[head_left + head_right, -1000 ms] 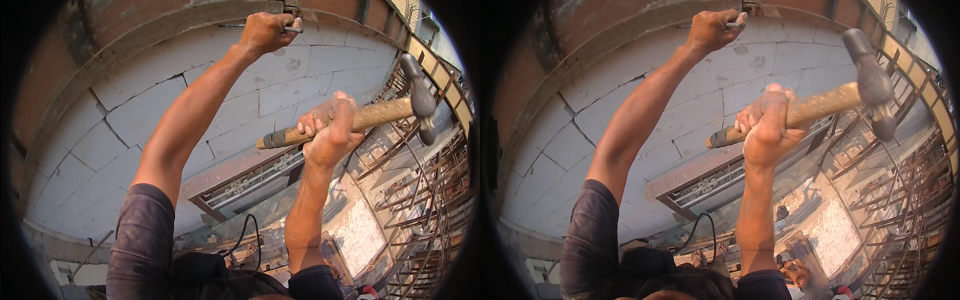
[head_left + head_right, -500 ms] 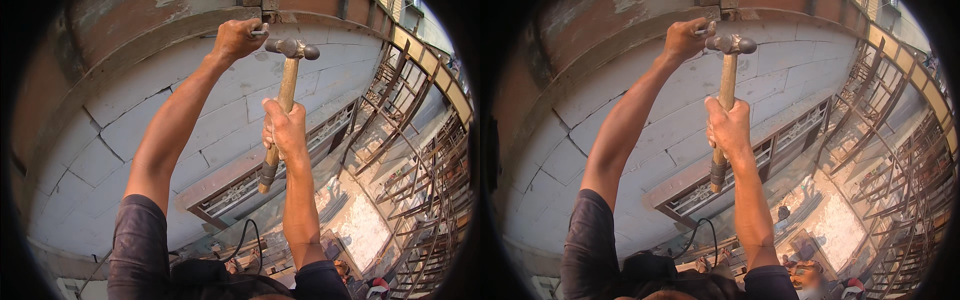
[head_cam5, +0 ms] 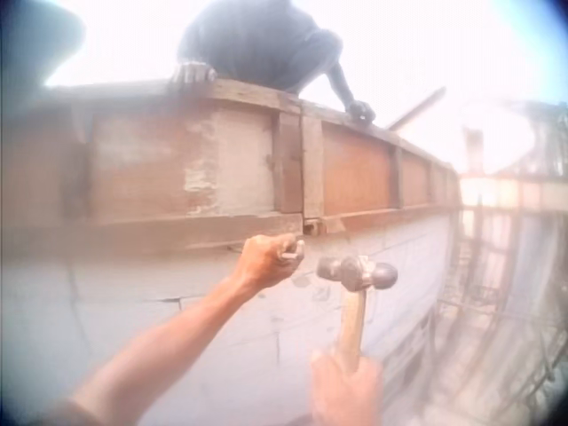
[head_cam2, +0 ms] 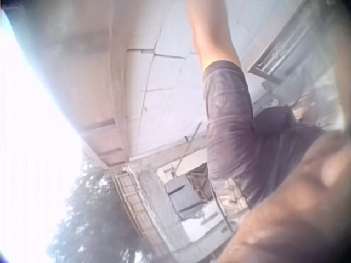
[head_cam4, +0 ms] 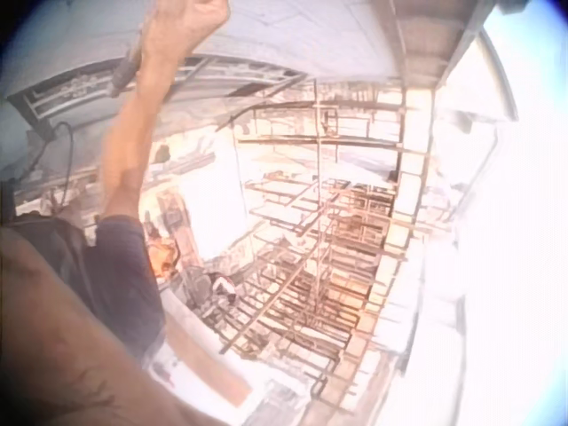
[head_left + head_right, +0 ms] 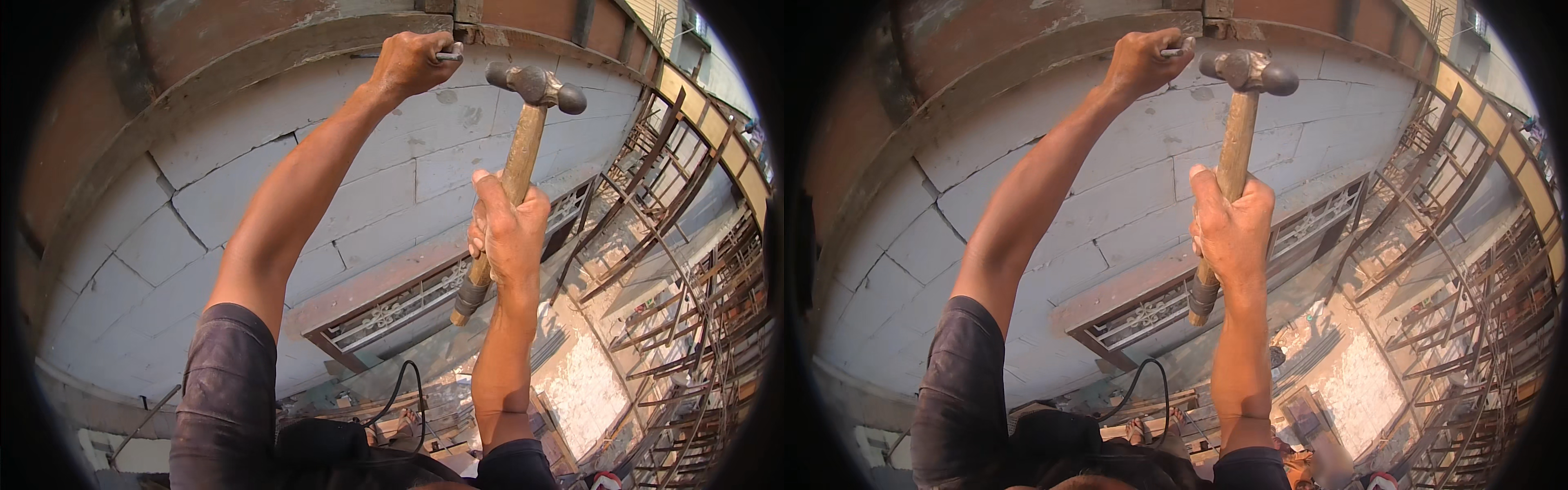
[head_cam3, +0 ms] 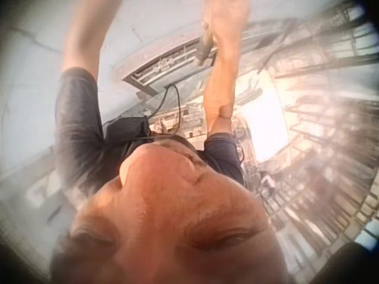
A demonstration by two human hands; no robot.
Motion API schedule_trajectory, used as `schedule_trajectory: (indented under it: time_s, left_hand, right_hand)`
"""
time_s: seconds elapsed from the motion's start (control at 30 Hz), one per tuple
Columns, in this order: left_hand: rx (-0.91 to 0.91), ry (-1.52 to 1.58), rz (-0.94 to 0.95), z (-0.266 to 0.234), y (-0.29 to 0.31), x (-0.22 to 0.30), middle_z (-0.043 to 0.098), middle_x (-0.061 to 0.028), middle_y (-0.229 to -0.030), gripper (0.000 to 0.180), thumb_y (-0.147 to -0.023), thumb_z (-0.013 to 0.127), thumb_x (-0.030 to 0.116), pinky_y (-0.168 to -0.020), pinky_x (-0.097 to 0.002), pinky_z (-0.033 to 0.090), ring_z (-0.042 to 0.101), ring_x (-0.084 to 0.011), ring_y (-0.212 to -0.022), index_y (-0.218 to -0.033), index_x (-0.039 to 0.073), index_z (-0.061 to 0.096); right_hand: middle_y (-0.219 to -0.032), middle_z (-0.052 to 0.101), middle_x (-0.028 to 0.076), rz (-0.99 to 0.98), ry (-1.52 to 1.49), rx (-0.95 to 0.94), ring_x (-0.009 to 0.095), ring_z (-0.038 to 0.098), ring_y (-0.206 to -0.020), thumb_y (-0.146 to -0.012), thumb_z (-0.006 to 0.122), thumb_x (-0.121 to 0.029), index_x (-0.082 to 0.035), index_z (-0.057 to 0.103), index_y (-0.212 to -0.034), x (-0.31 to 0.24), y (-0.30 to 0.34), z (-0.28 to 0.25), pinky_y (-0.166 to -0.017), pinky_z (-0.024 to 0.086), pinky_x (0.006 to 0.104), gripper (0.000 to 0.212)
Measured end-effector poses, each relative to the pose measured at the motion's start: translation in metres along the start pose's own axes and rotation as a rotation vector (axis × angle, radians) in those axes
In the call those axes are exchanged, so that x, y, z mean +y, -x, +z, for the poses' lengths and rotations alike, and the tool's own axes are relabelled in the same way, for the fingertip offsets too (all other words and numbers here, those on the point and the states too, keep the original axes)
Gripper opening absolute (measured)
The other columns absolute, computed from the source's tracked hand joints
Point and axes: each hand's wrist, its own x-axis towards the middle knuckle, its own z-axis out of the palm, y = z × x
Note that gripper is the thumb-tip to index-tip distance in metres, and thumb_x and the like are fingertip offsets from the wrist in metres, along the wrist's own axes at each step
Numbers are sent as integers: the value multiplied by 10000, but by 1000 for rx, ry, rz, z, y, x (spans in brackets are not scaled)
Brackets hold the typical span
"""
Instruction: The person uses a hammer to drive a metal rod into a wall, then twists and ties a piece of wire around structural elements by hand while standing on a wooden scaffold.
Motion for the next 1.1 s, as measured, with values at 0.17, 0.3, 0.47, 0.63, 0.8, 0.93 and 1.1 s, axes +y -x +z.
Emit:
schedule_trajectory:
  time_s: [0.17, 0.3, 0.47, 0.63, 0.8, 0.93, 1.1]
  left_hand:
    - [-7, 1, -4, 15, -10, 13, 685, -101, -656, 191, -828, 790, 263, -566, -386, 537, 666, -296, -579, -819, 90, 709]
    - [17, -25, 33, 10, 0, -3, 678, -99, -654, 208, -840, 780, 261, -575, -391, 533, 661, -291, -584, -791, 81, 687]
    - [-3, 2, 1, 2, 7, -8, 678, -97, -658, 194, -829, 774, 242, -589, -400, 534, 664, -294, -599, -789, 78, 678]
    - [27, 12, 28, 16, -12, 12, 672, -91, -641, 215, -855, 761, 264, -581, -394, 529, 665, -276, -588, -786, 81, 671]
    - [-31, 26, -27, 10, 2, -3, 665, -91, -638, 243, -858, 759, 290, -580, -395, 527, 655, -277, -585, -785, 78, 667]
    - [-22, -26, -14, 0, 7, -15, 670, -88, -643, 237, -856, 758, 294, -590, -400, 533, 652, -274, -585, -795, 81, 674]
    - [-25, 22, -16, 12, -5, 7, 682, -93, -665, 199, -857, 758, 260, -604, -403, 539, 657, -284, -600, -812, 83, 679]
  right_hand:
    - [-497, 371, -4, -684, -566, 318, 126, 371, -356, -918, 576, -126, -120, 444, -650, -83, 21, -46, -392, 387, 310, 298]
    - [-495, 367, -30, -237, -240, 147, 108, 358, -350, -926, 606, -183, -133, 442, -652, -12, -24, 7, -375, 395, 321, 323]
    - [-492, 396, -18, -88, -100, 30, 93, 381, -358, -955, 602, -211, -125, 461, -661, -13, 9, -2, -370, 395, 312, 337]
    - [-490, 410, -15, -759, -639, 89, 129, 388, -347, -987, 515, -292, -131, 444, -635, -57, 4, -55, -392, 402, 306, 393]
    - [-494, 433, -28, 47, -18, -75, 76, 417, -366, -936, 640, -134, -125, 458, -646, 28, -30, 17, -361, 359, 266, 342]
    - [-492, 405, -37, -220, -140, 77, 70, 398, -365, -932, 649, -131, -127, 445, -644, -15, 13, 2, -355, 358, 277, 353]
    - [-519, 365, -31, -708, -616, 420, 102, 319, -370, -946, 579, -207, -148, 404, -666, -55, 1, -38, -396, 372, 303, 336]
